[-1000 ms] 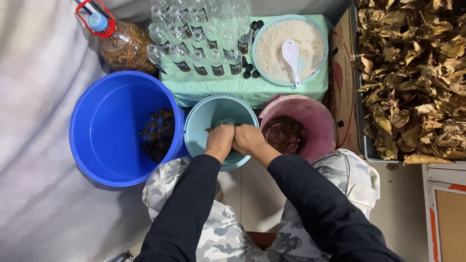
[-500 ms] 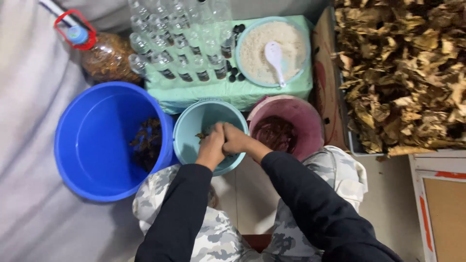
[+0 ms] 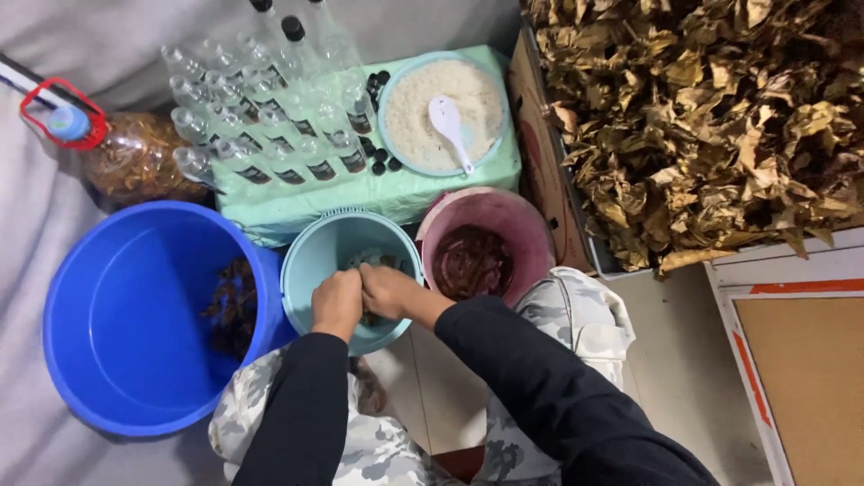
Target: Picking up dried leaves from a large pile and mixing them with other materials in buckets.
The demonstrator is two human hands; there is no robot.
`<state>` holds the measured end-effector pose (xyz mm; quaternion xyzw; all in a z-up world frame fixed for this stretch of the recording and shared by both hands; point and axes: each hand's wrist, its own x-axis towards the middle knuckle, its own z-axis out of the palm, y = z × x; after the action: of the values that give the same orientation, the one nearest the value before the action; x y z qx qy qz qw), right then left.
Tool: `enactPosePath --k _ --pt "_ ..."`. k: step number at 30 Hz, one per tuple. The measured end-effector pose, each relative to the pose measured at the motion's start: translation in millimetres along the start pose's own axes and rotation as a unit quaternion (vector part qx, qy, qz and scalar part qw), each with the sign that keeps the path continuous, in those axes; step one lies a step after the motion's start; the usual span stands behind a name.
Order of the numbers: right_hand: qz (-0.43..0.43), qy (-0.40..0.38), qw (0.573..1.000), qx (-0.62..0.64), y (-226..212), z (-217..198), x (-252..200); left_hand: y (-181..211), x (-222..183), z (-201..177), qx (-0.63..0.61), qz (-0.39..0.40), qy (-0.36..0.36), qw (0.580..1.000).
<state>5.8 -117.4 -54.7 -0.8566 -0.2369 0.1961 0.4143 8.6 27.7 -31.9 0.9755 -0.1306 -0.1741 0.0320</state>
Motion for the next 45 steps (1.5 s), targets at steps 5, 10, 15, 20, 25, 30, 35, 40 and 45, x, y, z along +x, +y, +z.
enactPosePath --k 5,10,15,20,25,30,35,40,45 --pt "0.060 0.010 0.991 0.116 -5 5 3 4 -11 -4 0.030 -0.074 -0.040 0.996" --pt "0.075 -0.007 0.995 0.061 -42 -38 -26 13 -25 -32 -0.022 -0.160 -0.074 0.984" --pt "0.079 -0.018 0.997 0.003 -18 -29 -33 17 -22 -31 -0.089 -0.148 -0.132 0.976" --pt "0.089 -0.010 0.996 -0.026 -26 -59 -54 56 -26 -64 -0.120 -0.057 -0.105 0.985" --pt "0.076 0.028 0.997 -0.001 -40 -124 -91 103 -22 -95 -0.159 0.034 -0.066 0.985" --pt "0.115 0.090 0.989 -0.029 -17 -185 -125 167 -14 -142 -0.185 0.119 -0.059 0.974" --pt "0.039 0.225 0.942 -0.246 39 -264 -176 218 22 -144 -0.133 0.164 -0.062 0.975" --pt "0.094 0.411 0.819 -0.389 42 -376 -253 222 46 -121 -0.073 0.173 -0.071 0.980" --pt "0.246 0.534 0.637 -0.499 87 -456 -300 186 58 -55 -0.017 0.165 -0.026 0.986"
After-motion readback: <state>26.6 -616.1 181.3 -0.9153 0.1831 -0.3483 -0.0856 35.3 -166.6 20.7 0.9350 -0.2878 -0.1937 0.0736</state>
